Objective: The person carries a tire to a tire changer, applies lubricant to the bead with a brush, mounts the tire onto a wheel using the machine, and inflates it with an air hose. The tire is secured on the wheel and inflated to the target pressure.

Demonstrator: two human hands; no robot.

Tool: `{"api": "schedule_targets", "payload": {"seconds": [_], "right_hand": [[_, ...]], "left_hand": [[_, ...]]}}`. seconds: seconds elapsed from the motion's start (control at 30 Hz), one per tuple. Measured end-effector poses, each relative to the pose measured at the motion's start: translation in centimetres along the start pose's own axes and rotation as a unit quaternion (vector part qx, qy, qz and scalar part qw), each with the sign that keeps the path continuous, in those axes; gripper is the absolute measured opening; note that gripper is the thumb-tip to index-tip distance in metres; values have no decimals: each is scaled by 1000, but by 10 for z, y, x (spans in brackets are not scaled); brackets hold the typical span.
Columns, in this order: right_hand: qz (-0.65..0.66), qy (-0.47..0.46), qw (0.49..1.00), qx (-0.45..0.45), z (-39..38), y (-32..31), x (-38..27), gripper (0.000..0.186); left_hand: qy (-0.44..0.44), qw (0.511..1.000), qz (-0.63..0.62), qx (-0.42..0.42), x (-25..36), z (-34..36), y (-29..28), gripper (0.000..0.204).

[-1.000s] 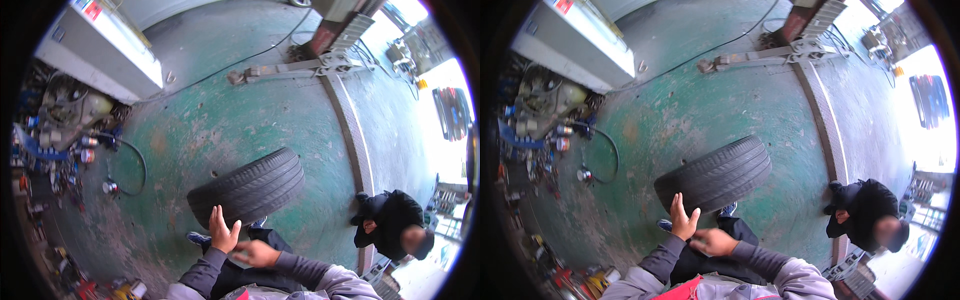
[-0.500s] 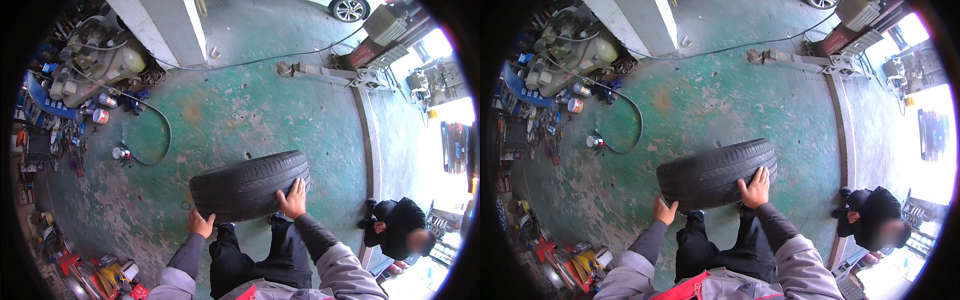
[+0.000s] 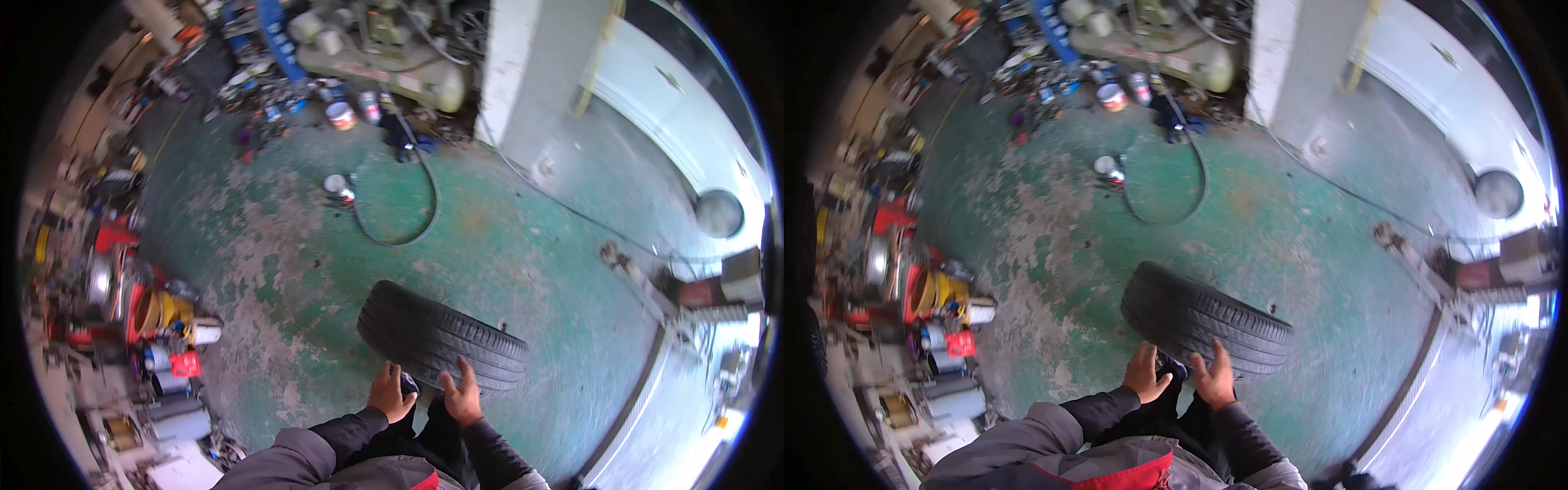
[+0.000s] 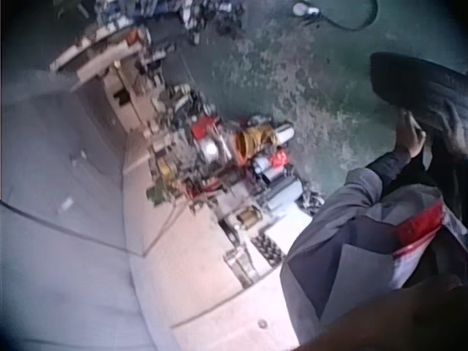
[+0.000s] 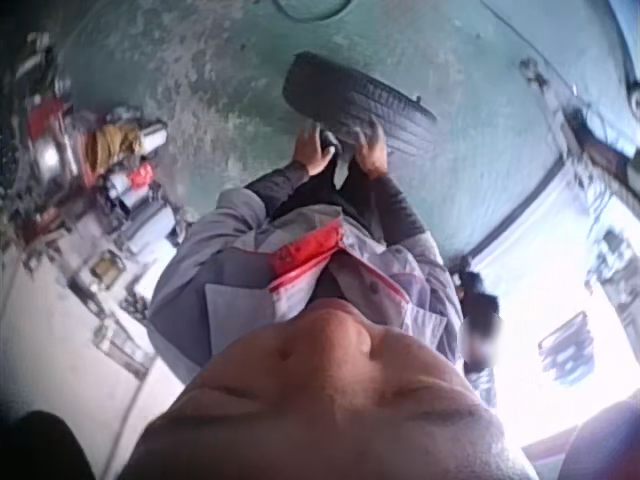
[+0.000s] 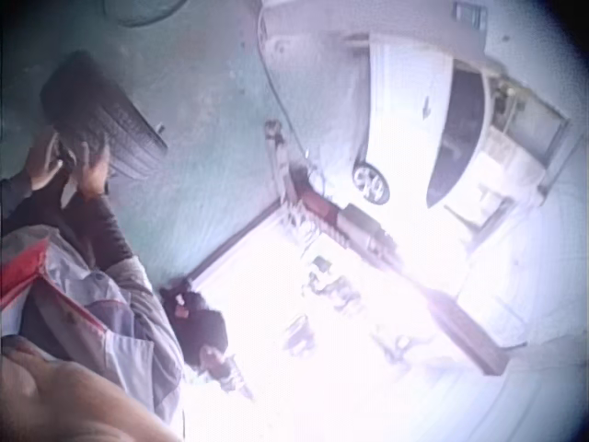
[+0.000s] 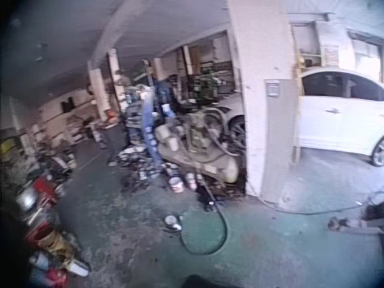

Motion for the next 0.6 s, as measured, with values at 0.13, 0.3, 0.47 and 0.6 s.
{"api": "schedule_targets", "payload": {"seconds": [0.13,0.3,0.47,0.6], "right_hand": [[-173,-68,983,-15,49,-2,9,86],[-350,-4,934,-73,112,20,48,105],[-375,45,917,-128,139,157,22,128],[-414,120,897,-98,141,299,-74,123]], "left_hand": [[-169,984,4,50,-83,-10,-22,84],[-345,930,-111,63,-169,-44,-17,83],[-426,842,-331,24,-198,-32,0,92],[-403,841,-357,-55,-216,14,-16,100]]}}
Point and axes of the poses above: each hand's wrist, its own z-axis towards the middle knuckle, its own y-axis out of the palm, x = y × z, the point moved 6 cm from there along z, towards the middle knuckle, and after that the axes turned 6 degrees about x, right-handed, at the moved point
